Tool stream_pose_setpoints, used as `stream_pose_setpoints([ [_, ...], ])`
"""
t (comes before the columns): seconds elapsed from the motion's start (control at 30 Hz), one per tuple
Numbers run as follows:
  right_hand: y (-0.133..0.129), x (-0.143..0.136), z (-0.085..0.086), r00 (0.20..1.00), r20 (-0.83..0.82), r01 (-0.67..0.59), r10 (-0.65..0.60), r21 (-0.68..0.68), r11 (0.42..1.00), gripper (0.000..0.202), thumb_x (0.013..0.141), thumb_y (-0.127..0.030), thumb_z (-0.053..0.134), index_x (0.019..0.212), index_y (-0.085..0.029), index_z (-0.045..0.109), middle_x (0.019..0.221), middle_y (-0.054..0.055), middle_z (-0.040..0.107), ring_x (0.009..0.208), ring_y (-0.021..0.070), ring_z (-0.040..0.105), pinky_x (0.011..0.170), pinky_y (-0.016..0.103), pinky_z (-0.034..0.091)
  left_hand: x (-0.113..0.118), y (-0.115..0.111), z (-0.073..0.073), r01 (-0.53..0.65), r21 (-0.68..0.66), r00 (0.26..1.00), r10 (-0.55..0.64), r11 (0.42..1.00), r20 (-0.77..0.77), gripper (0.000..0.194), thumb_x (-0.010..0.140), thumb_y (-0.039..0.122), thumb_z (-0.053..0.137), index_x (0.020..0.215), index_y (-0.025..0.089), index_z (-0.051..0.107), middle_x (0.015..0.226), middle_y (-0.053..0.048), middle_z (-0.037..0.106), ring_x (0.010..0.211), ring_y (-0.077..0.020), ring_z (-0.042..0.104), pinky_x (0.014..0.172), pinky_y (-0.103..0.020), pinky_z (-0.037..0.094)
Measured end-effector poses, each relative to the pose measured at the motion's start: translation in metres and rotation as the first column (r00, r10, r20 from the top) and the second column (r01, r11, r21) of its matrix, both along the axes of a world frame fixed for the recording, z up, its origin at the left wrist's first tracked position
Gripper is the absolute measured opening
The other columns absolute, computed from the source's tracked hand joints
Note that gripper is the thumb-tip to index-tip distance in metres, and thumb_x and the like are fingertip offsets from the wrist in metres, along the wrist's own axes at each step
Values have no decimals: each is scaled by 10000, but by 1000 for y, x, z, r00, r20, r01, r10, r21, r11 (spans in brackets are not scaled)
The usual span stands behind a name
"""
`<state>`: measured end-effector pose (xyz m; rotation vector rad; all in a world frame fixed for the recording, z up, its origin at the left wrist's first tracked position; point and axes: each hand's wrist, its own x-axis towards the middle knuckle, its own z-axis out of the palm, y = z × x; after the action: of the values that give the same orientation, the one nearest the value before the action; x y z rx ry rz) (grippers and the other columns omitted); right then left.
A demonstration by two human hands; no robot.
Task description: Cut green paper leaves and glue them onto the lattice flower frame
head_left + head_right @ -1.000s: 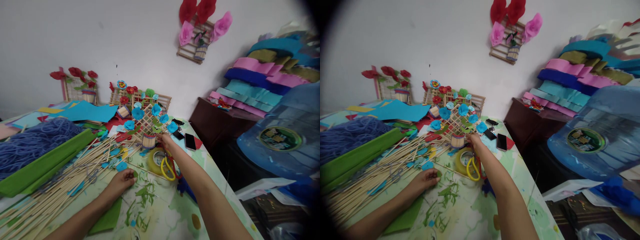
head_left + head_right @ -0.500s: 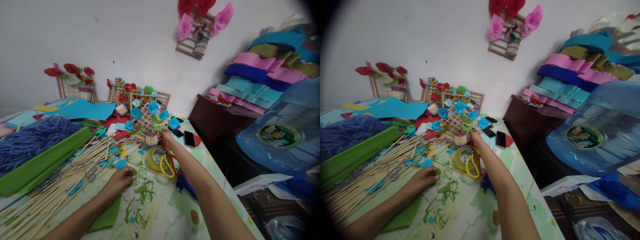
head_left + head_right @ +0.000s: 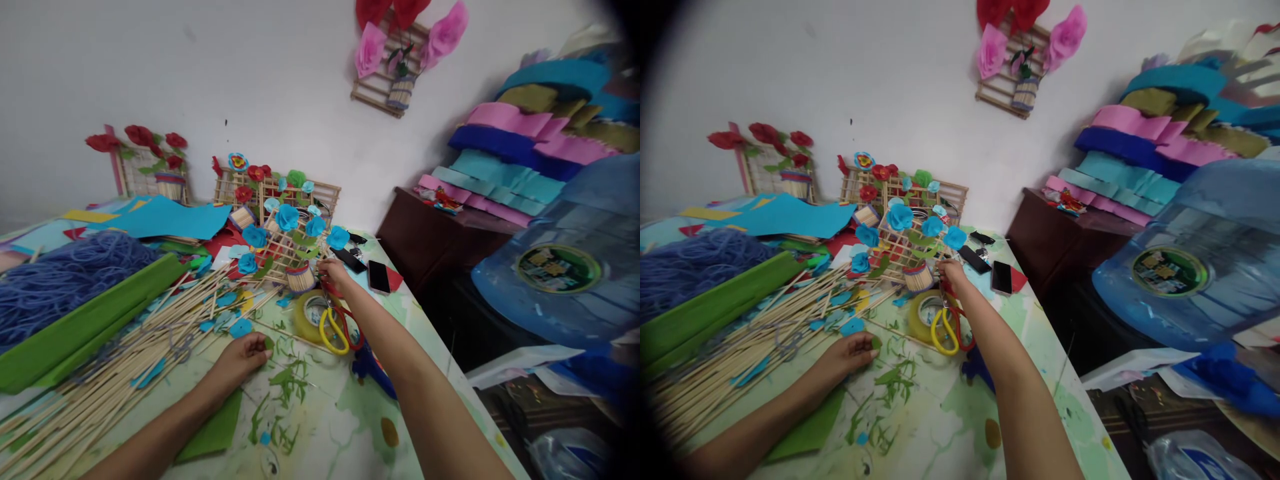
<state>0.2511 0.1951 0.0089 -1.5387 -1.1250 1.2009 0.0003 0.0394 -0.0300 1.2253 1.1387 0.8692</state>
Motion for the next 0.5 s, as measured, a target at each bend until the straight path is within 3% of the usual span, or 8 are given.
stream_pose_setpoints([
  [0.23, 10, -14, 4, 997, 66, 37, -40, 40, 999, 322, 917, -335, 569, 1188, -161, 565, 1189, 85, 589, 1005, 205, 607, 845, 411, 530, -1, 1, -8, 4, 15, 1000, -4, 1000, -9, 348, 499, 424, 746, 674, 175, 578, 632, 21, 498, 608, -152, 455, 564, -272, 355],
  [0.5, 8, -6, -6, 992, 34, 120, -119, -23, 993, 339, 920, -344, 563, 1206, -163, 554, 1202, 89, 583, 1014, 208, 605, 851, 418, 527, 0, -1, 2, 13, 18, 1000, -13, 1000, -6, 351, 477, 426, 749, 643, 170, 574, 604, 28, 488, 603, -153, 458, 585, -288, 371],
])
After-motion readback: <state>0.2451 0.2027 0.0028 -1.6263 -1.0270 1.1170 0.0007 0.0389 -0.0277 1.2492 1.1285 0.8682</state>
